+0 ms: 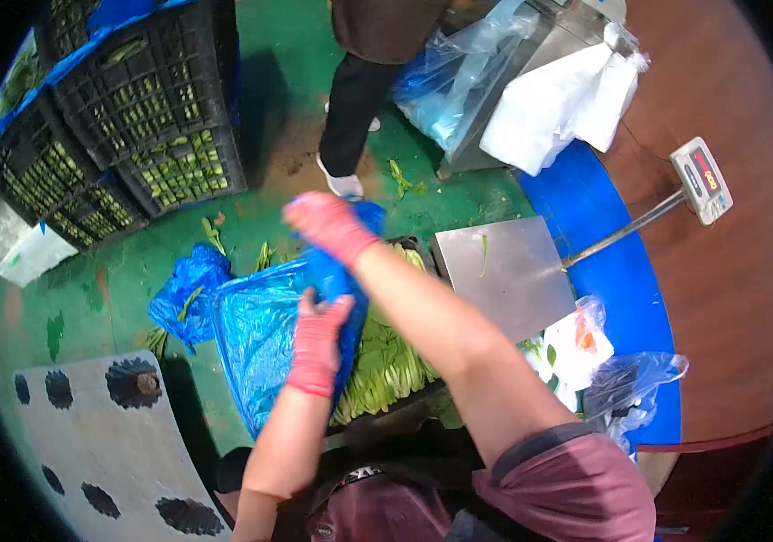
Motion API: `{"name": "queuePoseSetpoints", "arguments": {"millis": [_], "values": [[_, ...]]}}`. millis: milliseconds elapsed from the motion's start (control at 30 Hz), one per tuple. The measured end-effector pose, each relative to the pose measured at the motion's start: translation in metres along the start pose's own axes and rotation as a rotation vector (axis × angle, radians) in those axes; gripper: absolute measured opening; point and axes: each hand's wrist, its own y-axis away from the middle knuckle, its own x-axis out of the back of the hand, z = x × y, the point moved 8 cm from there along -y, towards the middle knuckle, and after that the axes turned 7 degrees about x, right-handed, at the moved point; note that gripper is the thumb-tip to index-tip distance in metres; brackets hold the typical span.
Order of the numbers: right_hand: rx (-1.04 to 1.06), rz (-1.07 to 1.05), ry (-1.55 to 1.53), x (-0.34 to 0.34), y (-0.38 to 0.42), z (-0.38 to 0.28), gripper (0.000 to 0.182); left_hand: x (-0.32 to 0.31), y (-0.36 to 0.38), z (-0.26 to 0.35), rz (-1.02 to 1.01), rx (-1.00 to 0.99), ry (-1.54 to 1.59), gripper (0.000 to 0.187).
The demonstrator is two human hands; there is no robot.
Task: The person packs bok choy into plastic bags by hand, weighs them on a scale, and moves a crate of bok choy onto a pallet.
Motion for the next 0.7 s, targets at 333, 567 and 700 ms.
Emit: {"name": "queuePoseSetpoints", "arguments": {"millis": [333,567,700], "values": [[0.220,-0.337,0.275,-0.088,0.126,-0.211,0.038,0.251,0.087,0.029,0.094,0.016,-0.361,0.046],[-0.396,-0.613,0.629,0.055,0.253,-0.072,0.036,0.367,0.087,-0.018,-0.040,0.477,-0.417,0.045],[-0.684,-0.411,0.631,0.180,0.319,-0.034,0.042,0.396,0.084,0.058,-0.080,0.197,-1.961,0.035]]}}
